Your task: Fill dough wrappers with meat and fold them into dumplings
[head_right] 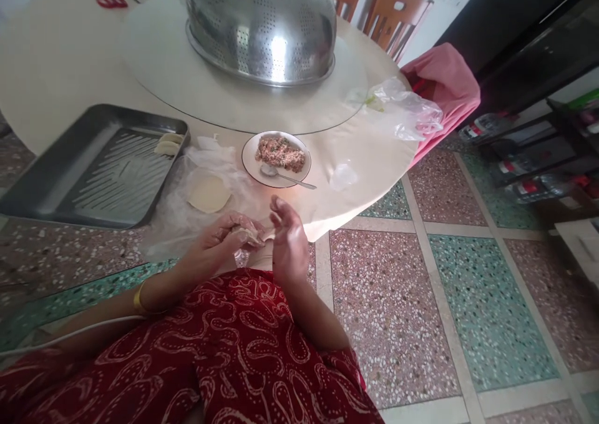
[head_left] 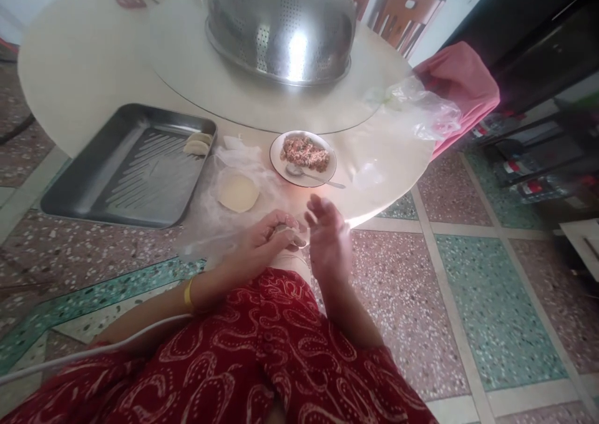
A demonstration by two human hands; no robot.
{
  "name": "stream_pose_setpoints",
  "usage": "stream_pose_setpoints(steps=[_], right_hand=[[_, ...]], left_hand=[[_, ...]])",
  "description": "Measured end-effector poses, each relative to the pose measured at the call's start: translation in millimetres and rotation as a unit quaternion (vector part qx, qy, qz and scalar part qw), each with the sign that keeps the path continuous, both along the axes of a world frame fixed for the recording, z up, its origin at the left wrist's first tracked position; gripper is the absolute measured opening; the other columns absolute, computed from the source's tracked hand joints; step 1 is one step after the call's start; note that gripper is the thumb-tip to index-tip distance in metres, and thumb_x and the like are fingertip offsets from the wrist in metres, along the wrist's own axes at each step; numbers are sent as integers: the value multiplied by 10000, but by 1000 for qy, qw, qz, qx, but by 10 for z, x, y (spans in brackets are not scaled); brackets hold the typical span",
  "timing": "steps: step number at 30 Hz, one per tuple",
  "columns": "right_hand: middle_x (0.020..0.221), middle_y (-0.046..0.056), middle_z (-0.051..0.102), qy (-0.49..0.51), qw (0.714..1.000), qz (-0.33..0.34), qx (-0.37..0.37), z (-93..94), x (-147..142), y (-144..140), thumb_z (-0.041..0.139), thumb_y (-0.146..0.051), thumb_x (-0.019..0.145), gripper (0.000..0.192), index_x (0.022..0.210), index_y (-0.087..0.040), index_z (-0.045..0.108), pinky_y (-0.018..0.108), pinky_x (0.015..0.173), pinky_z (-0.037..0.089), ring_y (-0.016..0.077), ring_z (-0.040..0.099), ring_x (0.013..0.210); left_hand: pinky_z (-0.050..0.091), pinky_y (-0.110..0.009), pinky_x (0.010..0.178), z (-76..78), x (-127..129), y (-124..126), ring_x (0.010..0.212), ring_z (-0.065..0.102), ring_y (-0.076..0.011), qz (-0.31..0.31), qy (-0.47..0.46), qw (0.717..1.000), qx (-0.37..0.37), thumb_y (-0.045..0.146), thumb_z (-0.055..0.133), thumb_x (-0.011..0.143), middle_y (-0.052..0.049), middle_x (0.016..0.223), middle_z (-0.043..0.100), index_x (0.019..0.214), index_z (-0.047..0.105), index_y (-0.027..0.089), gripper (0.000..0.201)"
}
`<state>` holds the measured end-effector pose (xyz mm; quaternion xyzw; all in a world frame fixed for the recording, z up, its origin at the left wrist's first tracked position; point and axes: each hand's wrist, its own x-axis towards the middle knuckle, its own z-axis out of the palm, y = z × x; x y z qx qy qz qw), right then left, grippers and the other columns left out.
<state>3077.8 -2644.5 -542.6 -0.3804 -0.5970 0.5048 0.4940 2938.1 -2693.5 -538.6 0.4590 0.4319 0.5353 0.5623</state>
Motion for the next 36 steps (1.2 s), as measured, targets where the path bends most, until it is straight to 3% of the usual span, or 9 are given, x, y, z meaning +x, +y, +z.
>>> stream_pose_setpoints(steps=[2,4,9,13,17,20,26,32,36], right_hand=[[1378,125,573,100,976,70,-182,22,-17,31,150,-642,913,647,1308,-262,493,542,990,506,258,587,1240],[1422,96,552,181,932,126,-286,39,-42,30,172,-692,889,694,1332,-259,485,512,1003,506,256,572,1265],[1412,31,569,259,877,165,-369,33,-47,-39,214,-758,850,714,1336,-310,484,471,950,542,241,610,1198],[1373,28,602,286,862,174,-381,22,0,-64,254,-714,867,642,1299,-313,507,450,973,533,222,645,1131],[1335,41,627,300,854,159,-394,71,20,-69,236,-681,884,638,1321,-286,481,432,1003,521,213,652,1121],[1276,64,659,294,857,151,-395,113,15,-71,215,-730,866,716,1343,-259,468,448,978,540,229,637,1150],[1190,82,692,297,868,140,-372,80,12,-62,201,-809,813,808,1336,-261,483,470,954,558,245,640,1144],[1204,59,687,333,867,152,-340,-22,9,-59,243,-722,865,691,1301,-268,529,455,1024,520,220,614,1190],[1195,7,700,373,854,152,-328,17,30,-65,216,-676,895,616,1207,-303,594,437,1048,490,187,616,1193]], left_hand=[[507,-298,795,-9,16,10,868,624,-155,-44,112,991,63,329,509,952,-34,964,663,984,608,198,167],[495,-320,826,-11,38,39,925,623,-176,-75,206,966,135,292,477,961,-54,1002,671,976,612,196,166],[452,-370,936,38,40,183,1062,606,-209,-98,326,896,285,238,529,933,-82,1092,677,951,627,205,105],[416,-382,969,104,-7,289,1059,605,-224,-129,364,865,321,252,619,879,-60,1096,687,933,676,238,79],[361,-419,1030,130,0,338,1068,577,-252,-161,346,884,269,261,675,813,-35,1060,691,874,712,268,72],[383,-439,1005,122,27,353,1060,557,-265,-187,345,880,269,260,621,845,-59,1066,682,883,712,247,100],[358,-478,1024,159,54,390,1053,553,-293,-180,359,887,228,362,727,778,-53,1088,681,913,730,275,161],[368,-429,1028,122,111,417,1103,545,-259,-218,392,845,291,292,590,891,-49,1148,666,921,724,244,146],[370,-419,1015,110,129,405,1139,551,-267,-205,398,832,326,339,634,876,-49,1216,659,1088,695,264,233]])
